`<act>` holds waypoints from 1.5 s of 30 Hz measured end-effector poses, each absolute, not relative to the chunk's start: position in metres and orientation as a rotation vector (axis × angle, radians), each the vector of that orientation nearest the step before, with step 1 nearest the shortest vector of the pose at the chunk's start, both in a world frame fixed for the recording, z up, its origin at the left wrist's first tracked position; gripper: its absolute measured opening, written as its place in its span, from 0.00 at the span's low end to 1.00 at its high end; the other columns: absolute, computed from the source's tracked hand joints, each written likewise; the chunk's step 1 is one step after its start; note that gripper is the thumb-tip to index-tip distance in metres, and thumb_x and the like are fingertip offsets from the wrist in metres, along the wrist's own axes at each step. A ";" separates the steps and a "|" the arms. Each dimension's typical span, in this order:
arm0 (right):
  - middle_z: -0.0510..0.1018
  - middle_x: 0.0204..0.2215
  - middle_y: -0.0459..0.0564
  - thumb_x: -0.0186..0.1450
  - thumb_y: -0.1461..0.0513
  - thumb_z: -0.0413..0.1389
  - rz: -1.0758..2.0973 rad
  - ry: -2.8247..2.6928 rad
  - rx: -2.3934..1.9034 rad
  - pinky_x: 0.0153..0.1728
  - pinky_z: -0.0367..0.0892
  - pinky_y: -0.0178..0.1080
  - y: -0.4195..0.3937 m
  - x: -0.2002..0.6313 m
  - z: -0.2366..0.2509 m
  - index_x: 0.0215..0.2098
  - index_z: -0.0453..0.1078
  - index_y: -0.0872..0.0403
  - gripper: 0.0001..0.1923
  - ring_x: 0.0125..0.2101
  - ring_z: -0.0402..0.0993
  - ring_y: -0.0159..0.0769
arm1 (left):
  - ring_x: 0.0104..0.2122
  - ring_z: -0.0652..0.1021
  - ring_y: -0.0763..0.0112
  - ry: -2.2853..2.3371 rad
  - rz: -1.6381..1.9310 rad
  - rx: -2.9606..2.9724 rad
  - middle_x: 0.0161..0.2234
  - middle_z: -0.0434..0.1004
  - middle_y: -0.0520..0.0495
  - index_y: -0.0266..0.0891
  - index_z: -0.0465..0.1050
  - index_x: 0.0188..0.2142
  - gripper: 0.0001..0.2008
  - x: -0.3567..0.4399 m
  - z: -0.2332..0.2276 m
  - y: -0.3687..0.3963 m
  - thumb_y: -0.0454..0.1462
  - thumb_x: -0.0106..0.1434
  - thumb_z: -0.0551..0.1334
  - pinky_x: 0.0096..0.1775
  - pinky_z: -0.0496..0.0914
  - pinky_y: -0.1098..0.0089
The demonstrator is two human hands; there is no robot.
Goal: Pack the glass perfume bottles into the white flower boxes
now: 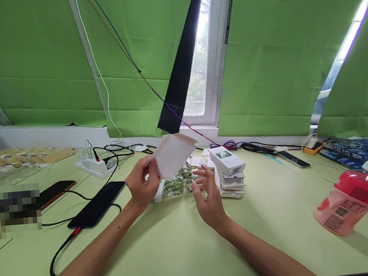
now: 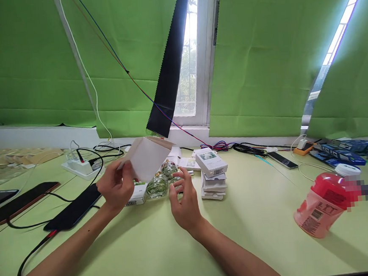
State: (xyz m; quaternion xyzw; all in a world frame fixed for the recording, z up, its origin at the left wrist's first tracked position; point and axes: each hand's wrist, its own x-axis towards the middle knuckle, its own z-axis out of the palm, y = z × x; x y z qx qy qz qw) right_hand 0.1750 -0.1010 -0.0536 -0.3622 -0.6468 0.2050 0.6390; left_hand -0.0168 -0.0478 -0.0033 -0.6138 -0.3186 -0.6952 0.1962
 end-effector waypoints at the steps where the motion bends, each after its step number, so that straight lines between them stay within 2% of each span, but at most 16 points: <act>1: 0.77 0.53 0.60 0.74 0.59 0.51 0.473 -1.483 -0.823 0.38 0.79 0.42 -0.101 0.175 -0.054 0.68 0.54 0.51 0.26 0.38 0.79 0.36 | 0.18 0.74 0.80 -0.860 -1.927 -1.760 0.33 0.82 0.48 0.37 0.76 0.42 0.06 -0.015 -0.007 -0.051 0.36 0.72 0.61 0.21 0.68 0.78; 6: 0.77 0.54 0.62 0.75 0.56 0.50 0.443 -1.443 -0.871 0.38 0.78 0.43 -0.101 0.174 -0.056 0.70 0.56 0.53 0.27 0.39 0.81 0.39 | 0.22 0.76 0.78 -0.759 -1.813 -1.995 0.32 0.82 0.47 0.36 0.75 0.45 0.07 -0.003 -0.026 -0.060 0.32 0.72 0.59 0.26 0.72 0.78; 9: 0.79 0.50 0.60 0.75 0.54 0.50 0.453 -1.407 -0.894 0.33 0.77 0.40 -0.102 0.175 -0.054 0.68 0.59 0.54 0.26 0.37 0.80 0.38 | 0.23 0.77 0.78 -0.712 -1.742 -2.039 0.31 0.82 0.48 0.36 0.76 0.48 0.09 0.005 -0.032 -0.064 0.30 0.72 0.59 0.27 0.73 0.78; 12: 0.80 0.46 0.55 0.75 0.53 0.51 0.545 -1.383 -0.886 0.25 0.71 0.36 -0.104 0.176 -0.051 0.65 0.62 0.52 0.23 0.31 0.78 0.35 | 0.35 0.84 0.71 -0.616 -1.672 -2.085 0.41 0.86 0.42 0.37 0.75 0.55 0.16 0.011 -0.035 -0.069 0.28 0.71 0.58 0.34 0.77 0.77; 14: 0.79 0.44 0.53 0.75 0.52 0.51 0.631 -1.359 -0.870 0.23 0.69 0.35 -0.105 0.177 -0.049 0.64 0.62 0.51 0.22 0.29 0.76 0.33 | 0.41 0.85 0.67 -0.561 -1.634 -2.140 0.46 0.85 0.40 0.38 0.73 0.60 0.20 0.013 -0.037 -0.071 0.27 0.71 0.57 0.38 0.78 0.75; 16: 0.79 0.42 0.51 0.74 0.51 0.52 0.728 -1.326 -0.846 0.22 0.68 0.34 -0.106 0.176 -0.048 0.62 0.62 0.50 0.22 0.28 0.75 0.32 | 0.41 0.85 0.68 -0.530 -1.606 -2.197 0.46 0.85 0.40 0.40 0.69 0.65 0.24 0.013 -0.039 -0.072 0.28 0.72 0.56 0.38 0.78 0.76; 20: 0.77 0.41 0.49 0.74 0.48 0.54 0.880 -1.252 -0.768 0.22 0.70 0.34 -0.104 0.176 -0.047 0.57 0.64 0.50 0.20 0.28 0.76 0.32 | 0.34 0.83 0.75 -0.529 -1.579 -2.266 0.46 0.84 0.44 0.46 0.63 0.70 0.30 0.011 -0.041 -0.071 0.27 0.72 0.57 0.33 0.75 0.79; 26: 0.76 0.43 0.49 0.71 0.48 0.57 0.933 -1.110 -0.631 0.27 0.75 0.36 -0.101 0.177 -0.039 0.51 0.67 0.49 0.17 0.33 0.80 0.34 | 0.47 0.84 0.69 -0.485 -1.565 -2.310 0.51 0.83 0.42 0.48 0.63 0.70 0.32 0.013 -0.038 -0.070 0.25 0.70 0.57 0.45 0.79 0.75; 30: 0.76 0.46 0.49 0.68 0.49 0.62 0.935 -1.068 -0.584 0.31 0.76 0.37 -0.101 0.178 -0.037 0.52 0.65 0.48 0.20 0.35 0.80 0.34 | 0.52 0.83 0.65 -0.459 -1.584 -2.339 0.55 0.81 0.41 0.46 0.64 0.70 0.32 0.015 -0.039 -0.072 0.25 0.69 0.60 0.51 0.79 0.70; 38: 0.73 0.54 0.53 0.64 0.51 0.65 1.018 -1.056 -0.619 0.31 0.76 0.39 -0.100 0.180 -0.043 0.60 0.57 0.46 0.32 0.34 0.78 0.34 | 0.53 0.83 0.64 -0.404 -1.647 -2.397 0.56 0.81 0.40 0.45 0.65 0.69 0.32 0.020 -0.041 -0.076 0.24 0.68 0.60 0.51 0.80 0.69; 45: 0.74 0.51 0.49 0.60 0.57 0.67 1.033 -1.158 -0.597 0.33 0.77 0.38 -0.100 0.177 -0.043 0.57 0.58 0.43 0.32 0.36 0.78 0.34 | 0.54 0.83 0.64 -0.438 -1.704 -2.390 0.56 0.81 0.40 0.44 0.67 0.68 0.29 0.022 -0.043 -0.079 0.26 0.70 0.60 0.52 0.80 0.68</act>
